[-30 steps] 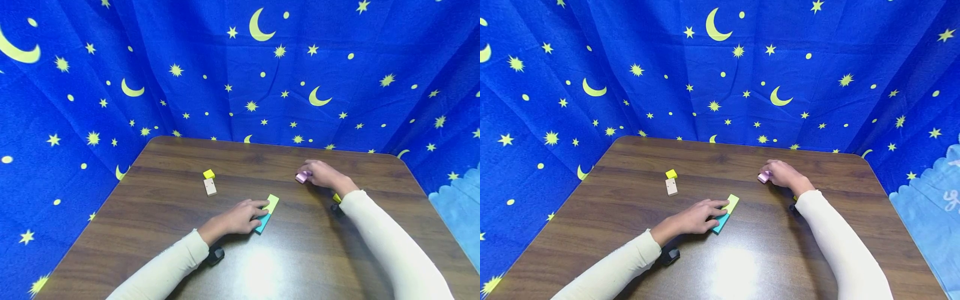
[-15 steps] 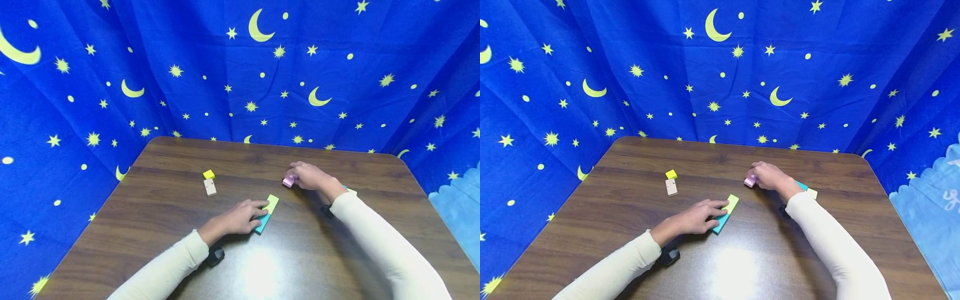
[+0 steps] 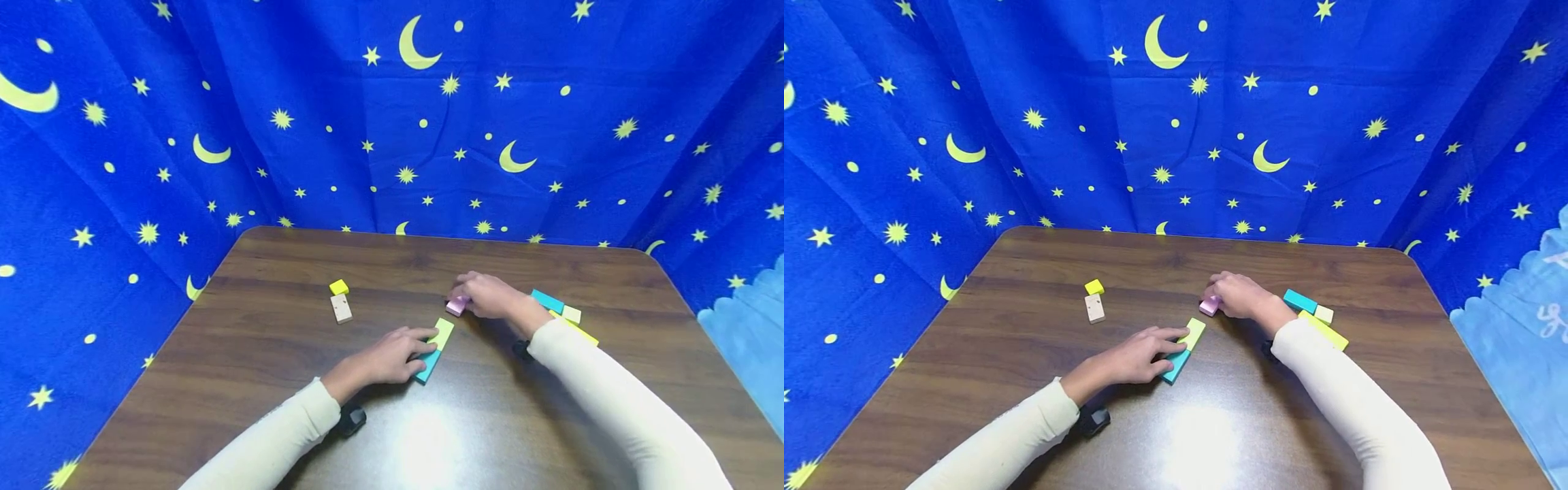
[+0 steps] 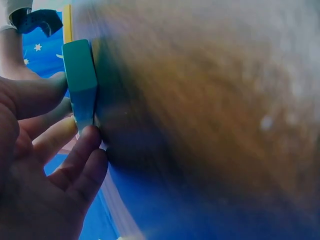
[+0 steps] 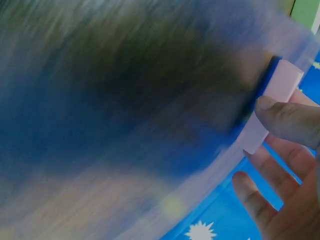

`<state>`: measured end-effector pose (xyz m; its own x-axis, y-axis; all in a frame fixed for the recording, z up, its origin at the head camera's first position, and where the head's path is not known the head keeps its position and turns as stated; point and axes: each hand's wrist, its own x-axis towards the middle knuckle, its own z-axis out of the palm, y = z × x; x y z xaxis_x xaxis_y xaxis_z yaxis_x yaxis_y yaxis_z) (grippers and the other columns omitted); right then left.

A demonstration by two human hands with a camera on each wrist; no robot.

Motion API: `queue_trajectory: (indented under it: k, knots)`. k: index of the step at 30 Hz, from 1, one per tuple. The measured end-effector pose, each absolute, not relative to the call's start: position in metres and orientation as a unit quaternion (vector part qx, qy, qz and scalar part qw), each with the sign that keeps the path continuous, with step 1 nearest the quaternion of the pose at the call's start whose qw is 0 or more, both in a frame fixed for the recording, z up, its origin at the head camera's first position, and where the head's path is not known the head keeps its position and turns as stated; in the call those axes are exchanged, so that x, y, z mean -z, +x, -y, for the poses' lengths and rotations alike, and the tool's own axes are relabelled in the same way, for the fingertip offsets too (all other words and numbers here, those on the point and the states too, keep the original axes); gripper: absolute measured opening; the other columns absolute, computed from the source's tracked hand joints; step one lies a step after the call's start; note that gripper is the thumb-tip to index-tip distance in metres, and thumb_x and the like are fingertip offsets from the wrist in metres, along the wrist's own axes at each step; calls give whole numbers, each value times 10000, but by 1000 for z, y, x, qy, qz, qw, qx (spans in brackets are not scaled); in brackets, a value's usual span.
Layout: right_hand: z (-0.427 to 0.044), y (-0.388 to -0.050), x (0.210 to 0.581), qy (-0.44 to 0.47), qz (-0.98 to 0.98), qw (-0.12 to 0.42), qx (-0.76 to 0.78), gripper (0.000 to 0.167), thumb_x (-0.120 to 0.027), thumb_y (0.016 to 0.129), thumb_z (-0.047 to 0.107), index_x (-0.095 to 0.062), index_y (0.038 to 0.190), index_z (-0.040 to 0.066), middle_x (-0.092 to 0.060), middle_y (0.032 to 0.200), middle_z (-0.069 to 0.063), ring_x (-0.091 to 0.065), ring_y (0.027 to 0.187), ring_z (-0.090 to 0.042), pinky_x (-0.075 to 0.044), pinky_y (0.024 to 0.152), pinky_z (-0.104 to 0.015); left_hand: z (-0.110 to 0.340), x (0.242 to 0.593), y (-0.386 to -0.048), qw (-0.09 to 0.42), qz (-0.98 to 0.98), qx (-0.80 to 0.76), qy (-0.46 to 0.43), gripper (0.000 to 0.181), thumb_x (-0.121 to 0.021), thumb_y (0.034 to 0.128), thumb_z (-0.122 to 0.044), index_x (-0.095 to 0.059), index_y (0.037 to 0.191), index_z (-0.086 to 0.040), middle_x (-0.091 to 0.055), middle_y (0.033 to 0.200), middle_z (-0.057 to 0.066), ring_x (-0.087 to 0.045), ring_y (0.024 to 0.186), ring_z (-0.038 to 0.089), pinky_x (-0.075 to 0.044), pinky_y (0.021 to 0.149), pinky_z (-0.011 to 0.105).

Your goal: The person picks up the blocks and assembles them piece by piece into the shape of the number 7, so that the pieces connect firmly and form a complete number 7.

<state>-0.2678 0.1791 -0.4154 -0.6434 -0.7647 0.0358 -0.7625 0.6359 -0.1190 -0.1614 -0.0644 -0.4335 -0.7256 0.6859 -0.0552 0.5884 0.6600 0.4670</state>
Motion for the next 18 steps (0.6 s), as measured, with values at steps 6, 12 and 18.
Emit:
queue_trajectory:
  k: [6,12,18]
  knots:
    - [-170,-258,419,-436,-897,11,73,355,-693,841,-37,-753,1144,138,-686,1183,-139,-655,1102,-317,-574,908,-461,63,433,-163,108,-903,-217,354,419,-641,948,-194,-611,1356,-106,-463,1553,35,-471,1409,279,-384,1167,462]
    - [-166,-251,419,-426,-900,29,92,365,-674,862,-41,-740,1172,140,-673,1207,-140,-643,1125,-310,-580,905,-452,63,432,-162,104,-907,-211,350,419,-643,949,-217,-615,1356,-119,-461,1555,33,-468,1412,269,-392,1161,457]
    - [-167,-249,423,-427,-898,25,99,372,-681,850,-44,-738,1172,134,-676,1186,-130,-642,1097,-287,-575,916,-426,63,431,-161,109,-909,-190,355,424,-601,977,-248,-589,1385,-134,-426,1578,40,-455,1424,258,-378,1177,436]
